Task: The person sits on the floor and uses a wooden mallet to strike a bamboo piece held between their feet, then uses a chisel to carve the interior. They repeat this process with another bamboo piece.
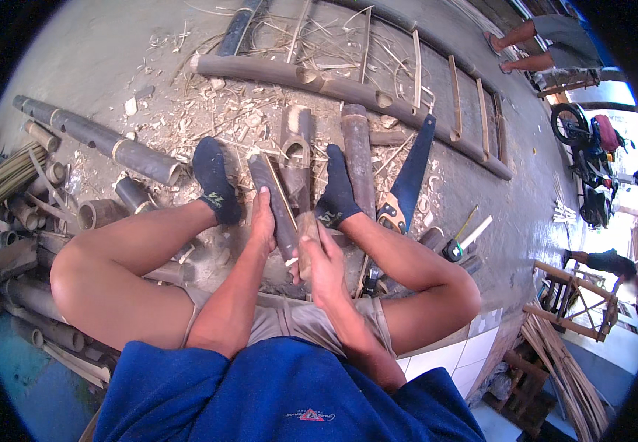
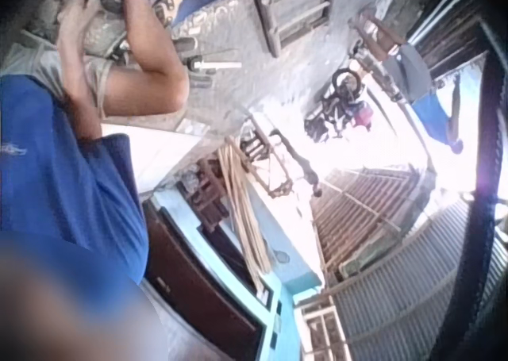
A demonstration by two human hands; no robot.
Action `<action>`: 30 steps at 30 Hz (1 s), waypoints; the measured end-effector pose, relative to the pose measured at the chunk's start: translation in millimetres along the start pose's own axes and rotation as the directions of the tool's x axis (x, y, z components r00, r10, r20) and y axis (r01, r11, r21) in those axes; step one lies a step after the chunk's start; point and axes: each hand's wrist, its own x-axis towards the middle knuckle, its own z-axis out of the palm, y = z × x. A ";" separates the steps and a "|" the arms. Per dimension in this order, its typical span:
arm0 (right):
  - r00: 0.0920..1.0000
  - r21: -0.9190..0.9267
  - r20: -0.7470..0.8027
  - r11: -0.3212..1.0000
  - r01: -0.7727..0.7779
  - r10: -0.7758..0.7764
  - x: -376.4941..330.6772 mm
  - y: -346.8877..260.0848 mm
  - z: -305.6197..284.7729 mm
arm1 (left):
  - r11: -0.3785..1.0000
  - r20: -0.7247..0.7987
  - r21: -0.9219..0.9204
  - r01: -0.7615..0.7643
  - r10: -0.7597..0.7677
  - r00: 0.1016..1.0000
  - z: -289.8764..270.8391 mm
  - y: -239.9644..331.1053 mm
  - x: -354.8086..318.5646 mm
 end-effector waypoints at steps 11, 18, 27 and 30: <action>0.999 -0.010 -0.032 1.000 -0.002 0.002 -1.2 17.3 6.9 | 0.987 0.023 0.033 -0.155 0.155 0.988 1.6 -11.8 11.4; 0.999 -0.164 -0.049 0.986 0.010 -0.018 5.2 9.8 6.1 | 0.984 -0.025 0.091 -0.151 0.153 0.988 5.3 -12.6 11.0; 0.995 -0.175 0.050 0.980 0.097 -0.089 86.5 20.3 22.2 | 0.995 0.140 0.083 -0.048 0.036 0.990 -18.0 -4.6 14.1; 0.997 -0.184 0.003 0.979 0.082 -0.083 134.0 10.9 46.5 | 0.996 0.194 -0.015 -0.085 0.086 0.977 -22.8 -4.4 24.4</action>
